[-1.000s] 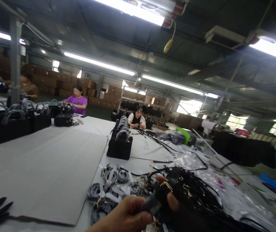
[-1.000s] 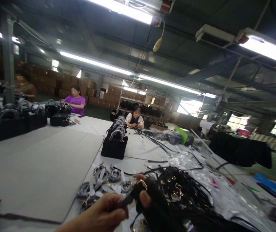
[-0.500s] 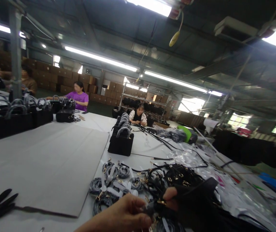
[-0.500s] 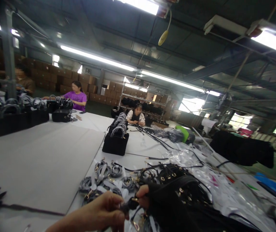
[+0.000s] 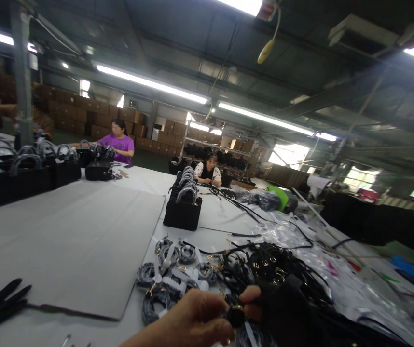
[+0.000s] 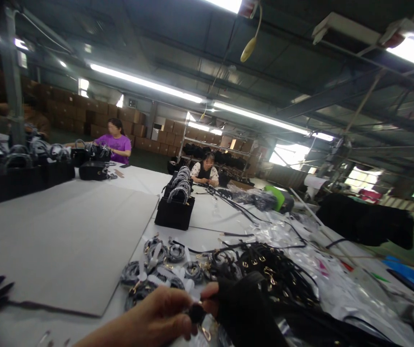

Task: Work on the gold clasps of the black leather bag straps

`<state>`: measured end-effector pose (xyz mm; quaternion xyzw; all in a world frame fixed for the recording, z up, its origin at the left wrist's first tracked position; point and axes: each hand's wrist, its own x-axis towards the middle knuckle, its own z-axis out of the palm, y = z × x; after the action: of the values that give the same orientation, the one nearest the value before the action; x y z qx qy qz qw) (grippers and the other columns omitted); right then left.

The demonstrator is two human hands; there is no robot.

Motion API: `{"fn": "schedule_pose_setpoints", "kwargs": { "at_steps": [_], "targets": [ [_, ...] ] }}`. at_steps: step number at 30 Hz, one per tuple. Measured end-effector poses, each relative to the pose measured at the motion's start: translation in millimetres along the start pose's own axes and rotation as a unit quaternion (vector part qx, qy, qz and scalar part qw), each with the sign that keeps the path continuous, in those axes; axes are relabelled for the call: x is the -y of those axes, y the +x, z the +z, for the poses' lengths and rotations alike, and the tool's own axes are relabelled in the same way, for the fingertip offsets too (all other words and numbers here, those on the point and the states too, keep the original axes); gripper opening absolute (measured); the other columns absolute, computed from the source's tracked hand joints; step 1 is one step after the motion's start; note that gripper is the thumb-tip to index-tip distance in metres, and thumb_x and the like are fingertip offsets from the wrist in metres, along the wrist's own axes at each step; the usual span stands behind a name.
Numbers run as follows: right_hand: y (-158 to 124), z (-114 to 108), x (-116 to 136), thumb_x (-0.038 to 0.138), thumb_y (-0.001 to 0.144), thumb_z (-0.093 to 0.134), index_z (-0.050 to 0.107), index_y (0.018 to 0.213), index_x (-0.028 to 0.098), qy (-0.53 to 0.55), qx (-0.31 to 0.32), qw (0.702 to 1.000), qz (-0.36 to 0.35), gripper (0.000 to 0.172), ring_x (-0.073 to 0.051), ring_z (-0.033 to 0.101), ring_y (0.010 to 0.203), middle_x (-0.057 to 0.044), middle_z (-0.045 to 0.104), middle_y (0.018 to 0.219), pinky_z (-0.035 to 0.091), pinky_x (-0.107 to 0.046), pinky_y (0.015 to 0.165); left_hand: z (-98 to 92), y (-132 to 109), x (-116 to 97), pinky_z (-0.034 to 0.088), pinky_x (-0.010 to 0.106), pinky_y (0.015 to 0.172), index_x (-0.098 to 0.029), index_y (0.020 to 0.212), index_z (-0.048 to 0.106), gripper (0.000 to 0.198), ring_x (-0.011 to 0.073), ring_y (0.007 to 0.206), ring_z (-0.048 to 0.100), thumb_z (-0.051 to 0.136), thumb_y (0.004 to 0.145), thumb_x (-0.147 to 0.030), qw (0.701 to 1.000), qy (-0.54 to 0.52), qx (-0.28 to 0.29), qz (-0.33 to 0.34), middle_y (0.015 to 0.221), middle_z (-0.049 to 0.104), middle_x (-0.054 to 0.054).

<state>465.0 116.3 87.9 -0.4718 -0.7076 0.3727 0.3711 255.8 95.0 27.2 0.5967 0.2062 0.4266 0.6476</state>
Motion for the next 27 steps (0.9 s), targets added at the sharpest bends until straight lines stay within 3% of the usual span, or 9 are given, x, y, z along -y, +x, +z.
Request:
{"fn": "schedule_pose_setpoints", "kwargs": {
  "at_steps": [4, 8, 10, 12, 14, 16, 18, 20, 27],
  "targets": [
    [-1.2, 7.3, 19.7, 0.050, 0.073, 0.071, 0.075, 0.075, 0.023, -0.099, -0.050, 0.994, 0.005, 0.027, -0.018, 0.060, 0.059, -0.003, 0.069, 0.064, 0.048, -0.029, 0.056, 8.8, 4.2, 9.8, 0.035, 0.023, 0.062, -0.009, 0.082, 0.073, 0.027, 0.0124, 0.066, 0.048, 0.071, 0.077, -0.035, 0.993, 0.064, -0.096, 0.004, 0.067, 0.056, 0.001],
    [-1.3, 18.3, 23.0, 0.055, 0.073, 0.070, 0.070, 0.070, 0.019, -0.027, -0.049, 0.997, 0.056, 0.036, -0.013, 0.054, 0.051, -0.001, 0.062, 0.057, 0.040, -0.025, 0.047, 13.9, 6.6, 17.4, 0.029, 0.024, 0.059, -0.012, 0.080, 0.075, 0.017, 0.0100, 0.063, 0.042, 0.078, 0.068, -0.024, 0.975, 0.154, -0.161, 0.012, 0.060, 0.050, -0.004],
    [-4.1, 19.9, 15.3, 0.055, 0.069, 0.075, 0.071, 0.075, 0.019, 0.003, -0.057, 0.997, 0.051, 0.037, -0.015, 0.058, 0.055, -0.002, 0.066, 0.061, 0.045, -0.026, 0.052, 12.6, 5.2, 16.1, 0.029, 0.023, 0.059, -0.013, 0.082, 0.076, 0.023, 0.0091, 0.062, 0.040, 0.084, 0.064, -0.025, 0.984, 0.108, -0.140, 0.004, 0.061, 0.048, -0.005],
    [-6.6, 16.7, 5.8, 0.054, 0.064, 0.080, 0.074, 0.078, 0.020, 0.023, -0.066, 0.996, 0.046, 0.038, -0.018, 0.063, 0.061, -0.004, 0.070, 0.066, 0.051, -0.030, 0.060, 9.2, 2.3, 11.5, 0.033, 0.021, 0.063, -0.012, 0.085, 0.076, 0.026, 0.0089, 0.067, 0.043, 0.085, 0.066, -0.027, 0.997, 0.004, -0.072, -0.002, 0.067, 0.052, -0.003],
    [-6.8, 9.5, -2.3, 0.054, 0.064, 0.081, 0.075, 0.079, 0.022, 0.038, -0.057, 0.997, 0.039, 0.036, -0.019, 0.066, 0.066, -0.004, 0.072, 0.069, 0.053, -0.031, 0.063, 4.8, -1.1, 6.2, 0.039, 0.019, 0.068, -0.011, 0.092, 0.076, 0.030, 0.0094, 0.072, 0.050, 0.084, 0.070, -0.029, 0.994, -0.100, 0.011, -0.028, 0.077, 0.061, 0.001],
    [-4.3, 1.1, -8.1, 0.053, 0.069, 0.078, 0.076, 0.081, 0.025, 0.014, -0.039, 0.999, 0.016, 0.031, -0.018, 0.066, 0.065, -0.002, 0.072, 0.069, 0.053, -0.028, 0.061, 0.5, -3.9, 3.9, 0.045, 0.018, 0.069, -0.011, 0.101, 0.075, 0.039, 0.0088, 0.071, 0.057, 0.086, 0.068, -0.028, 0.983, -0.157, 0.057, -0.081, 0.085, 0.068, 0.004],
    [-1.1, -5.7, -11.9, 0.050, 0.072, 0.077, 0.076, 0.081, 0.026, -0.022, -0.023, 0.999, -0.009, 0.025, -0.016, 0.065, 0.062, -0.001, 0.072, 0.068, 0.051, -0.025, 0.058, -2.8, -6.1, 6.8, 0.050, 0.017, 0.066, -0.012, 0.104, 0.074, 0.046, 0.0081, 0.066, 0.061, 0.089, 0.062, -0.024, 0.975, -0.173, 0.058, -0.125, 0.089, 0.072, 0.007],
    [0.1, -9.0, -13.2, 0.047, 0.071, 0.077, 0.076, 0.080, 0.026, -0.030, -0.018, 0.999, -0.007, 0.023, -0.016, 0.065, 0.062, -0.001, 0.073, 0.069, 0.052, -0.025, 0.057, -5.1, -8.0, 14.0, 0.053, 0.017, 0.065, -0.010, 0.096, 0.076, 0.041, 0.0085, 0.064, 0.065, 0.090, 0.061, -0.025, 0.972, -0.179, 0.055, -0.139, 0.087, 0.073, 0.008],
    [-14.4, -4.3, 7.5, 0.038, 0.069, 0.075, 0.076, 0.073, 0.027, -0.013, -0.052, 0.998, 0.014, 0.012, -0.017, 0.067, 0.069, 0.002, 0.074, 0.072, 0.055, -0.026, 0.067, -4.7, -10.7, 28.3, 0.052, 0.018, 0.057, -0.008, 0.084, 0.074, 0.042, 0.0104, 0.059, 0.066, 0.074, 0.080, -0.050, 0.980, -0.157, 0.039, -0.120, 0.084, 0.072, 0.012]
  ]
}}
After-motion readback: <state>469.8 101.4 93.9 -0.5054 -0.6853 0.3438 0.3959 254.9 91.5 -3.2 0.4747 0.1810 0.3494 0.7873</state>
